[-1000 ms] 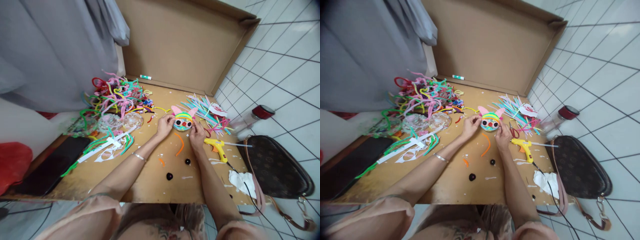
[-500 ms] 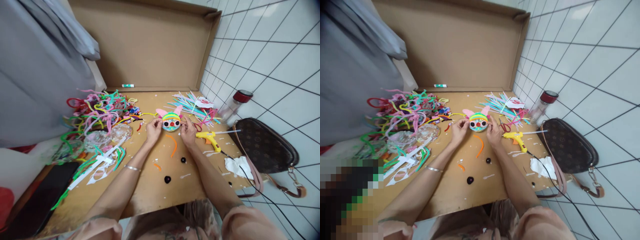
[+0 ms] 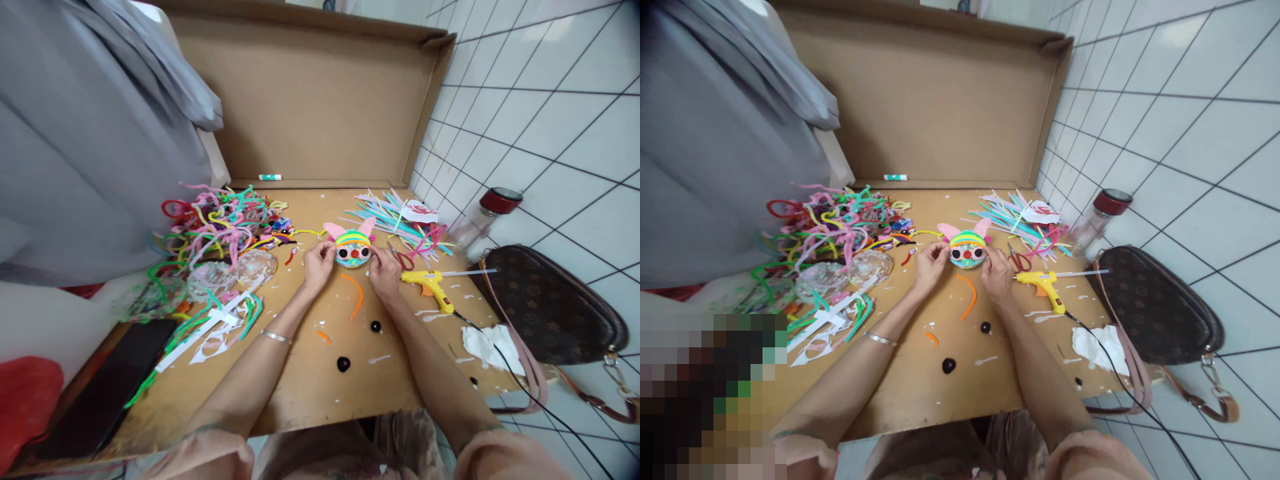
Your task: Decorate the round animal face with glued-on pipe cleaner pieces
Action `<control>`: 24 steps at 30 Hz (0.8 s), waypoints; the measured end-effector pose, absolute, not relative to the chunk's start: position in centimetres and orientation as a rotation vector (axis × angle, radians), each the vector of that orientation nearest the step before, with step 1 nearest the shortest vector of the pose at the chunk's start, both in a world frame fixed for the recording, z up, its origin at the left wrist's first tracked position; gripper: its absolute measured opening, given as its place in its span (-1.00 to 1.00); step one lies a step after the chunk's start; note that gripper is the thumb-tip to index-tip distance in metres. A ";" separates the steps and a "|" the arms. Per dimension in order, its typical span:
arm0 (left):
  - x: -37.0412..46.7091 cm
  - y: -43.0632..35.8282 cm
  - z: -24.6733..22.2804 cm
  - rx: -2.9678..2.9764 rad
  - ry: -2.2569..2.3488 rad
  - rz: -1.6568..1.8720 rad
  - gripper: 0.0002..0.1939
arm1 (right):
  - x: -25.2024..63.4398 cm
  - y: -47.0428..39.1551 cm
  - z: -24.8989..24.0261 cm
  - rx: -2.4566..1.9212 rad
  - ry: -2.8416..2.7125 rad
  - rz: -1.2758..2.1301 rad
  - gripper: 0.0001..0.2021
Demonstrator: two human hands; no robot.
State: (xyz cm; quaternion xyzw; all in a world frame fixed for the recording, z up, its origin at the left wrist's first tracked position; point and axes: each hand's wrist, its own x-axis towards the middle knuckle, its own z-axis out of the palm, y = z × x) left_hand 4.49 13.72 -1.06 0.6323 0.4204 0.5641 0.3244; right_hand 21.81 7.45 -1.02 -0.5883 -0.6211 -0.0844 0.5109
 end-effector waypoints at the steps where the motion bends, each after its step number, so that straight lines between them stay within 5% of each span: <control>1: 4.5 13.7 -1.1 1.662 1.103 1.481 -0.82 | 21.8 7.4 -1.0 -1.414 -1.502 -0.200 -0.66; 24: 4.7 13.0 -0.4 1.634 1.096 1.444 -0.82 | 21.9 7.5 -1.0 -1.378 -1.499 -0.165 -0.65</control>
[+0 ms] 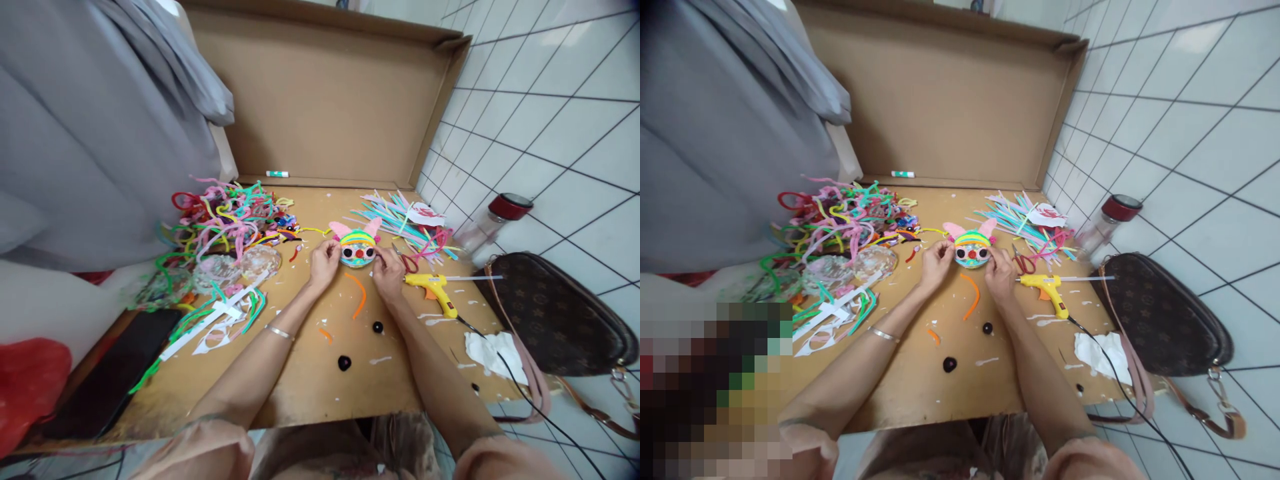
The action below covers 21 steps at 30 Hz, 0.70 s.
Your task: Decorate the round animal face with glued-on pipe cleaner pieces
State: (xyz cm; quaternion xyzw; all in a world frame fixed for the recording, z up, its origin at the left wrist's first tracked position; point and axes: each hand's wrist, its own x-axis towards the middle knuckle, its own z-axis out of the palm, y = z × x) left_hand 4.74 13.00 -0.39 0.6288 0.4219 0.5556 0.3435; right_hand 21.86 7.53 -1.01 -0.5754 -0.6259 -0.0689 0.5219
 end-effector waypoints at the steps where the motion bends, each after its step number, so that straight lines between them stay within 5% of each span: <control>1: 4.8 13.0 -0.4 1.643 1.100 1.447 -0.83 | 21.8 7.5 -1.0 -1.379 -1.500 -0.174 -0.65; 21: 5.3 13.3 -0.5 1.704 1.145 1.492 -0.88 | 22.1 7.7 -0.8 -1.336 -1.503 -0.172 -0.68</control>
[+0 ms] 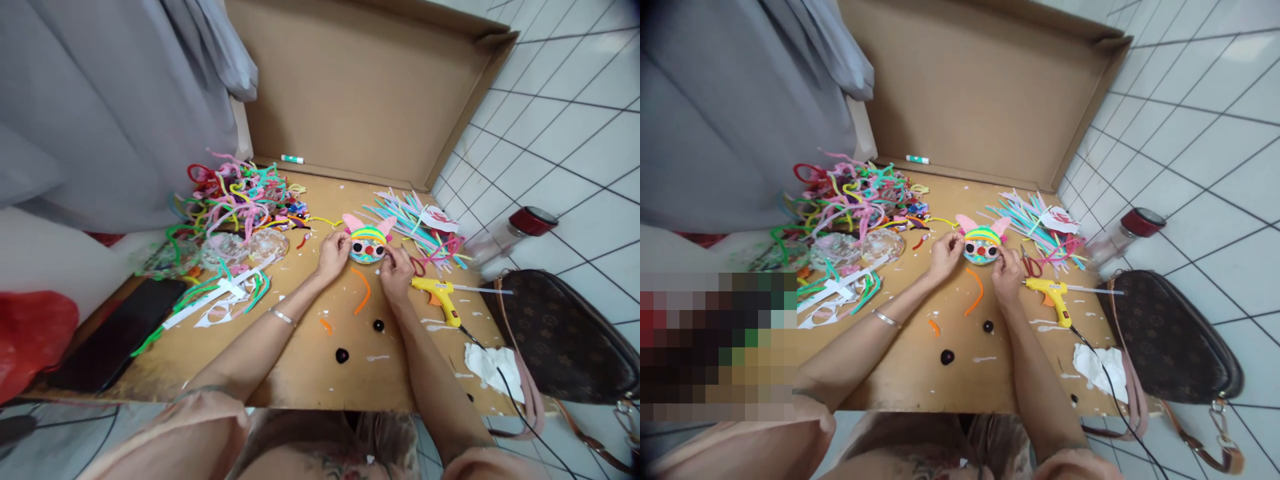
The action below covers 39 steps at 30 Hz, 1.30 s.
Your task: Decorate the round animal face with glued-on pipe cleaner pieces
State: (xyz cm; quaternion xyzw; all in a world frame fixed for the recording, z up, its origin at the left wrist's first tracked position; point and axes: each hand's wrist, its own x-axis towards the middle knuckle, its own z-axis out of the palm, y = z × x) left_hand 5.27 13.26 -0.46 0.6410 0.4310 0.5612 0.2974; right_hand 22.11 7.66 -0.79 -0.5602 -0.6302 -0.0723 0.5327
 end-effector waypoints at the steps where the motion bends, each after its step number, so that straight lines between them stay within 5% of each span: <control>1: 5.3 13.3 -0.4 1.708 1.150 1.494 -0.88 | 22.2 7.7 -0.8 -1.343 -1.500 -0.170 -0.68; 39: 5.5 13.4 -0.3 1.797 1.180 1.526 -0.88 | 22.3 7.6 -0.6 -1.328 -1.499 -0.192 -0.65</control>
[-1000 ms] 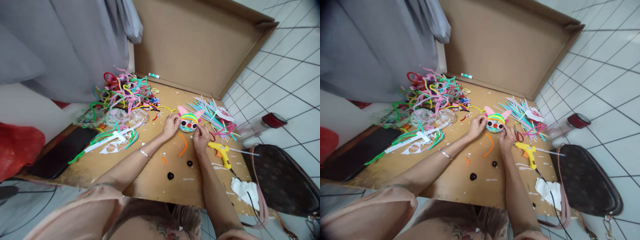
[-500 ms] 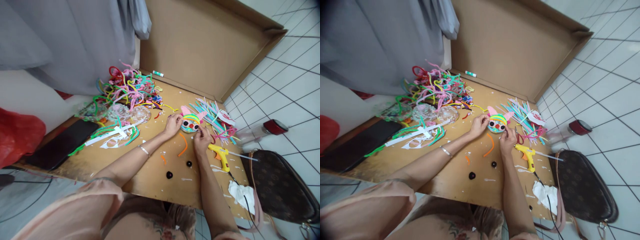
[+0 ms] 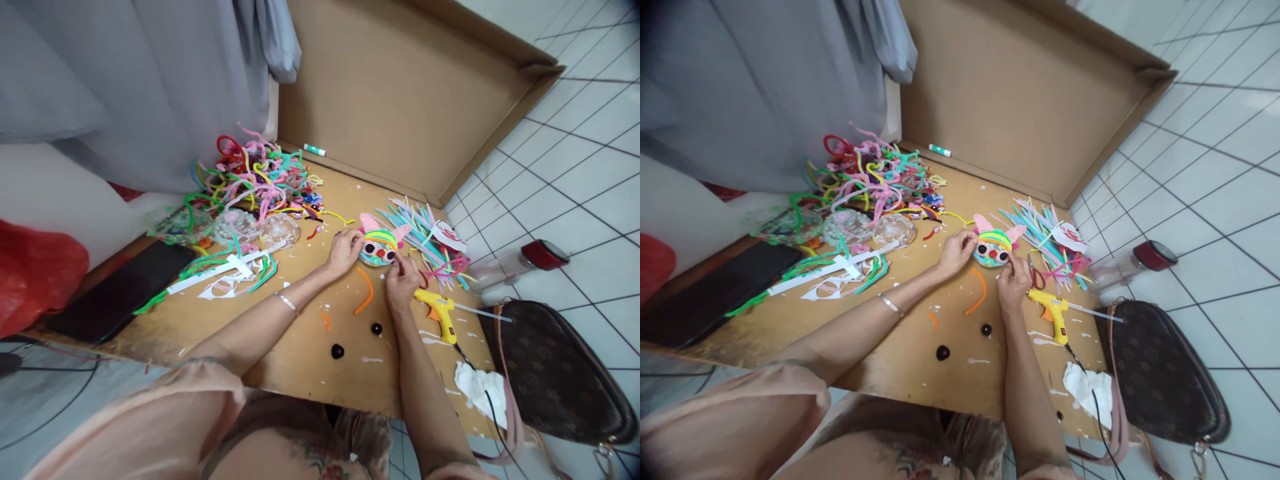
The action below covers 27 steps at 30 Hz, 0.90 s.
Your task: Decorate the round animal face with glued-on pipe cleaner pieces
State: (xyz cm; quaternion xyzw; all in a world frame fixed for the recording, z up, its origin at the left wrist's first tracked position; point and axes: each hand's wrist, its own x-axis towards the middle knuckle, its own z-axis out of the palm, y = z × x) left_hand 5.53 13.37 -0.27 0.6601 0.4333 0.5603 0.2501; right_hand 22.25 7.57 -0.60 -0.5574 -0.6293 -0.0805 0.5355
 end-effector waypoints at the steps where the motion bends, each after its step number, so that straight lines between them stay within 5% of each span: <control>1: 5.5 13.4 -0.3 1.799 1.182 1.524 -0.87 | 22.3 7.6 -0.6 -1.330 -1.498 -0.196 -0.65; 27: 5.2 12.8 -0.1 1.805 1.192 1.497 -0.88 | 22.2 7.8 -1.0 -1.395 -1.414 -0.174 -0.58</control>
